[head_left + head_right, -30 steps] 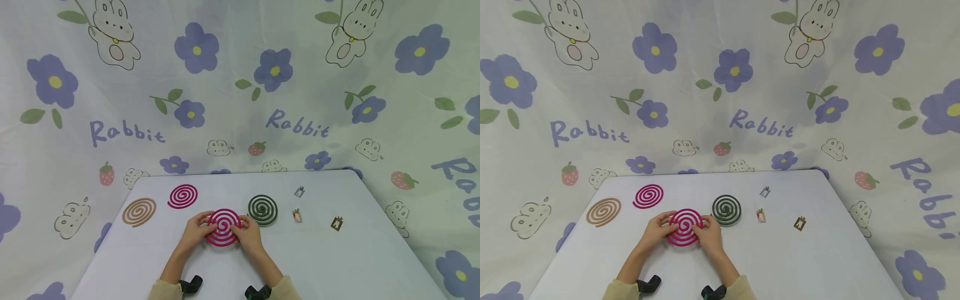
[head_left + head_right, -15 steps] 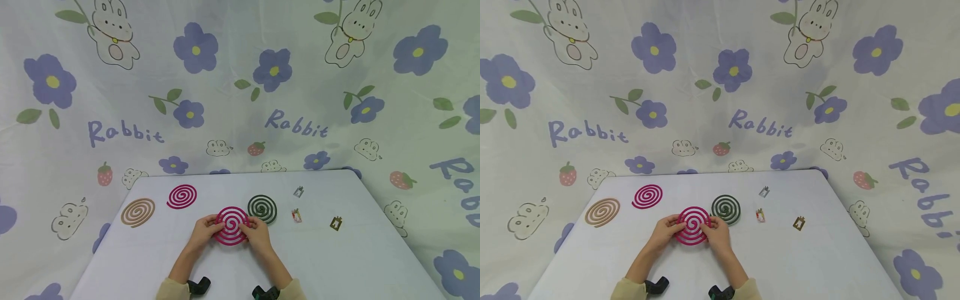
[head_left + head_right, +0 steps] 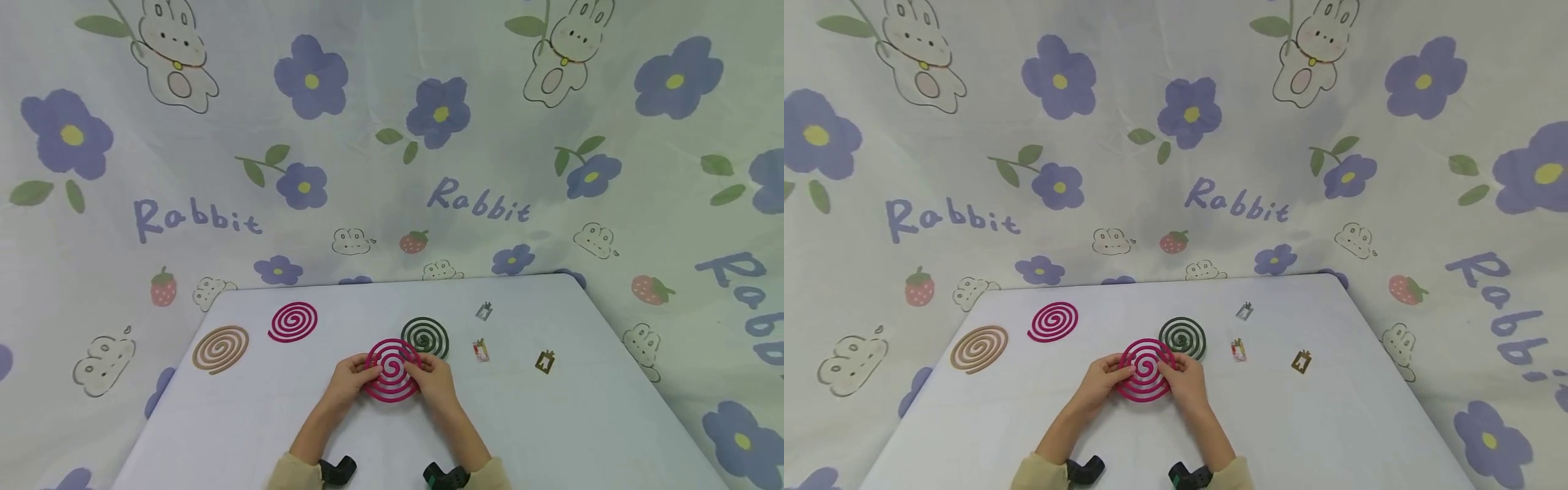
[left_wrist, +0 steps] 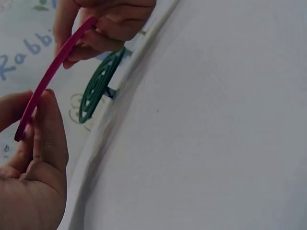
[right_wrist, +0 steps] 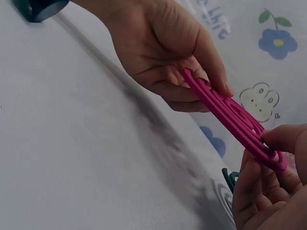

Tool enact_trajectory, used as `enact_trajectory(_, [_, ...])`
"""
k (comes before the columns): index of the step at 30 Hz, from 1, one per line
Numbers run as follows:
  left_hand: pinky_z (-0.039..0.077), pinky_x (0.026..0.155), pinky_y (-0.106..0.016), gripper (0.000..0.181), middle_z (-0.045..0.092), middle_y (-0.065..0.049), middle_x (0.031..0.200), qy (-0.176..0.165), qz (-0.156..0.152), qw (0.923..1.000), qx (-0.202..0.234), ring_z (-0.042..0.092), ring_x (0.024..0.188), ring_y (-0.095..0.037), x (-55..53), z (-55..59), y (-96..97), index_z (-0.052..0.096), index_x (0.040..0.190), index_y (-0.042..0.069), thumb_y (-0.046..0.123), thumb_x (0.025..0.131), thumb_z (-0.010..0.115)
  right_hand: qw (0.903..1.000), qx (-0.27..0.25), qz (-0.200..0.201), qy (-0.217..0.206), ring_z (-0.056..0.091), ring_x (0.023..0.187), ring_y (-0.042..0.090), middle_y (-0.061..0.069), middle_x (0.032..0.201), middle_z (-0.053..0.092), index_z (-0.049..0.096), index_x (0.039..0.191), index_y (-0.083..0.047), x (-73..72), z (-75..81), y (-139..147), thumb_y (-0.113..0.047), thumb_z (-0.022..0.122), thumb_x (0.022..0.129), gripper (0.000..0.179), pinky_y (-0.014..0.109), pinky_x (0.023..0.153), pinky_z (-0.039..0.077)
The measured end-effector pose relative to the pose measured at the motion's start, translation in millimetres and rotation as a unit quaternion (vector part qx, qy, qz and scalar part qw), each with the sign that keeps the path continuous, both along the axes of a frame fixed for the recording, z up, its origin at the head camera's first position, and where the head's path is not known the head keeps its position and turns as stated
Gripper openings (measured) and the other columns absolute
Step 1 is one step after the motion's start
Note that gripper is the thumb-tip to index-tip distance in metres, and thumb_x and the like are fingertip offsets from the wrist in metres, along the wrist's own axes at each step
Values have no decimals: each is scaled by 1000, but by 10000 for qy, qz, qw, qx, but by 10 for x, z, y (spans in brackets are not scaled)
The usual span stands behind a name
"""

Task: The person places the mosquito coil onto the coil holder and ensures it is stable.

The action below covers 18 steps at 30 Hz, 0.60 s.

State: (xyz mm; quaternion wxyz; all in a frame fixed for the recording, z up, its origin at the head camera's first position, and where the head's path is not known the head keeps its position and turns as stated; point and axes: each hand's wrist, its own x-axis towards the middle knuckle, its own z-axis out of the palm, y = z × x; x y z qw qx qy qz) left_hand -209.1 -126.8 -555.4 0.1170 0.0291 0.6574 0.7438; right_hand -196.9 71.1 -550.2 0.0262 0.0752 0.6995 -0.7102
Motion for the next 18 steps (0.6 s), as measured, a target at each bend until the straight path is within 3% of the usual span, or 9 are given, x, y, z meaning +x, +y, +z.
enact_trajectory(10, [54,75,-25,44,68,-14,102,-133,50,9994,304,65,85,-15,9,-26,249,52,122,-13,12,90,70,9995,-196,-181,-144,60,80,16,10,95,68,63,112,3,-15,27,160,-20,72,89,34,25,64,51])
enact_trajectory(18, [54,74,-25,41,68,-12,100,-253,96,9983,508,65,83,-14,31,-23,429,53,119,-11,11,89,71,9993,-216,-248,-173,62,86,16,12,101,69,61,120,5,28,24,276,-22,69,92,39,25,72,52])
